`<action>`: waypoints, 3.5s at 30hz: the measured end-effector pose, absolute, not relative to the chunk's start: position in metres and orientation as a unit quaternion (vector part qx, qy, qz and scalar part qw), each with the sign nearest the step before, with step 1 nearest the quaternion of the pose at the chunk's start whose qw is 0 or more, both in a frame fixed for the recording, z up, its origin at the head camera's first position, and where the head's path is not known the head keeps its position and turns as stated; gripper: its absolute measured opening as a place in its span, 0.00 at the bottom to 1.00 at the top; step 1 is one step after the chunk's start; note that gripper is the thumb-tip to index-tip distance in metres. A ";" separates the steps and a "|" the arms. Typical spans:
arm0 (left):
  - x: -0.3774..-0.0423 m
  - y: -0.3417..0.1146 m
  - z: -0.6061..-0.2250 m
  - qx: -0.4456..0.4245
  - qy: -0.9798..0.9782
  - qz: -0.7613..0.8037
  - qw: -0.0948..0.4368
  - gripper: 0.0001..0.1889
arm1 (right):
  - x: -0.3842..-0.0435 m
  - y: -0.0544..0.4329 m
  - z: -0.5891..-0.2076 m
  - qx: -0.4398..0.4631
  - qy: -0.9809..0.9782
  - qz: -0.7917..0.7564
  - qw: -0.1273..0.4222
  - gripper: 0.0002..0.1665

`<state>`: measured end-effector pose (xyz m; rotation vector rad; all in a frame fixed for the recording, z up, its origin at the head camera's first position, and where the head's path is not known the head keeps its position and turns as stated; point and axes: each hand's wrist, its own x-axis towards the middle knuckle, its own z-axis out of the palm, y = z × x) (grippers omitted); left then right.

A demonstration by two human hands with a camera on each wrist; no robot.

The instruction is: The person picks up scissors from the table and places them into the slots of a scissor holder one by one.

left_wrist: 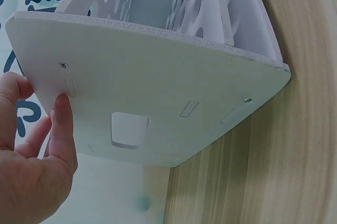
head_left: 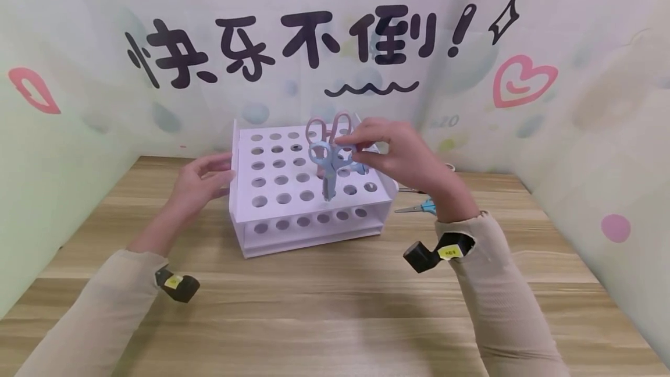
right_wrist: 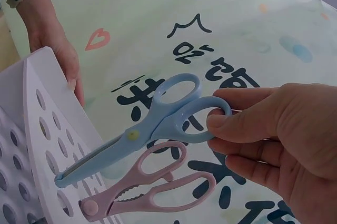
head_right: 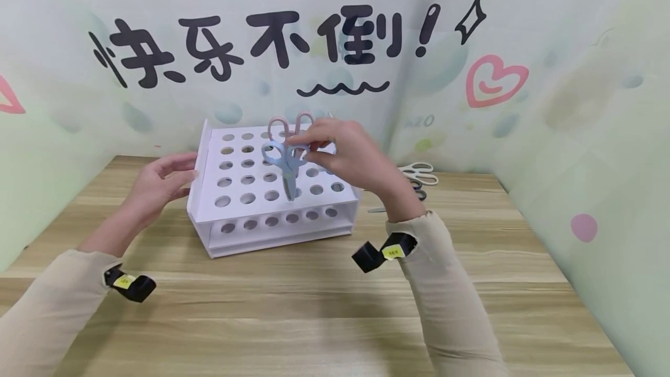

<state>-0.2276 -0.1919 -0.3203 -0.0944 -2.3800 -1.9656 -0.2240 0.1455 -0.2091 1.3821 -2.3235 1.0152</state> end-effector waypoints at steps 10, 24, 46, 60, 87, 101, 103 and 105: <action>-0.229 -0.192 -0.323 -0.033 -0.762 -0.646 0.025 0.28 | -0.241 0.130 -0.211 0.468 -0.797 0.363 0.116 0.17; -0.230 -0.192 -0.323 -0.035 -0.763 -0.645 0.031 0.28 | -0.263 0.116 -0.219 0.428 -0.805 0.397 0.106 0.17; -0.228 -0.192 -0.321 -0.031 -0.767 -0.640 0.030 0.28 | -0.266 0.095 -0.223 0.416 -0.799 0.425 0.092 0.18; -0.227 -0.190 -0.320 -0.033 -0.762 -0.646 0.035 0.28 | -0.268 0.081 -0.225 0.414 -0.798 0.429 0.093 0.17; -0.227 -0.189 -0.321 -0.038 -0.757 -0.651 0.039 0.27 | -0.267 0.061 -0.260 0.359 -0.842 0.400 0.052 0.15; -0.226 -0.190 -0.320 -0.030 -0.764 -0.643 0.037 0.28 | -0.262 0.052 -0.277 0.349 -0.863 0.355 0.082 0.16; -0.226 -0.191 -0.320 -0.031 -0.762 -0.646 0.036 0.28 | -0.262 0.052 -0.279 0.348 -0.867 0.348 0.082 0.16; -0.226 -0.191 -0.320 -0.031 -0.761 -0.647 0.036 0.28 | -0.263 0.052 -0.280 0.346 -0.869 0.344 0.082 0.17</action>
